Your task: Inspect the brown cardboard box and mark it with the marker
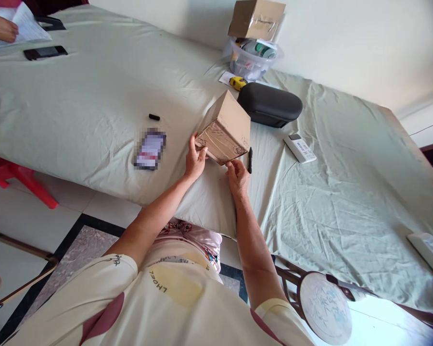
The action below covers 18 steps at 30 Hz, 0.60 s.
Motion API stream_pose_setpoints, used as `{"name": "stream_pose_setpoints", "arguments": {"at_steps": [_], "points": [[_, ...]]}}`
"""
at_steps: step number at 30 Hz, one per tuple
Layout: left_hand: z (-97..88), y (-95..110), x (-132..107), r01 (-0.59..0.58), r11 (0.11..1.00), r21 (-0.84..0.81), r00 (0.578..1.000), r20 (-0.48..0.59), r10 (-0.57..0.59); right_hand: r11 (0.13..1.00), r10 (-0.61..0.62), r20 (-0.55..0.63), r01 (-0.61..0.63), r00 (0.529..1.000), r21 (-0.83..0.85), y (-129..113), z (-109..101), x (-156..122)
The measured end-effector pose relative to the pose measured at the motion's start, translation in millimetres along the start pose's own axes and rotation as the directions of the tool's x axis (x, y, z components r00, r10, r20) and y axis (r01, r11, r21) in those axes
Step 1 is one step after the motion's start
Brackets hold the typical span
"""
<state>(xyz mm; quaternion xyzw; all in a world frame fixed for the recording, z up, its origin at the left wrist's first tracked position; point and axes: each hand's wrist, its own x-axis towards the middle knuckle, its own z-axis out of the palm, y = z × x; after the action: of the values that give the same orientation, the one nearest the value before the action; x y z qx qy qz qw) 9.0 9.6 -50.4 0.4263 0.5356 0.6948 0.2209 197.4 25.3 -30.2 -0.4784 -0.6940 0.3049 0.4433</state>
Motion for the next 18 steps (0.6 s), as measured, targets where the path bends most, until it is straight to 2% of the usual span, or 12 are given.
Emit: {"name": "stream_pose_setpoints", "arguments": {"at_steps": [5,9,14,18], "points": [[-3.2,-2.5,3.0,-0.019,0.999,0.028,1.0,-0.005,0.019,0.995,-0.096,-0.187,0.1,0.978,0.012,15.1,-3.0,5.9],[-7.2,-2.6,3.7,-0.107,0.989,0.106,0.994,0.033,0.104,0.988,-0.127,-0.291,0.148,0.948,0.053,15.8,-6.2,8.2],[-11.9,6.2,3.4,-0.263,0.947,0.184,0.965,0.068,0.255,0.994,-0.097,-0.241,0.106,0.966,0.027,8.4,-7.4,7.1],[-14.8,13.8,4.8,-0.331,0.916,0.226,0.943,0.038,0.331,0.998,-0.059,-0.09,0.06,0.994,0.006,3.1,-7.1,4.7]]}}
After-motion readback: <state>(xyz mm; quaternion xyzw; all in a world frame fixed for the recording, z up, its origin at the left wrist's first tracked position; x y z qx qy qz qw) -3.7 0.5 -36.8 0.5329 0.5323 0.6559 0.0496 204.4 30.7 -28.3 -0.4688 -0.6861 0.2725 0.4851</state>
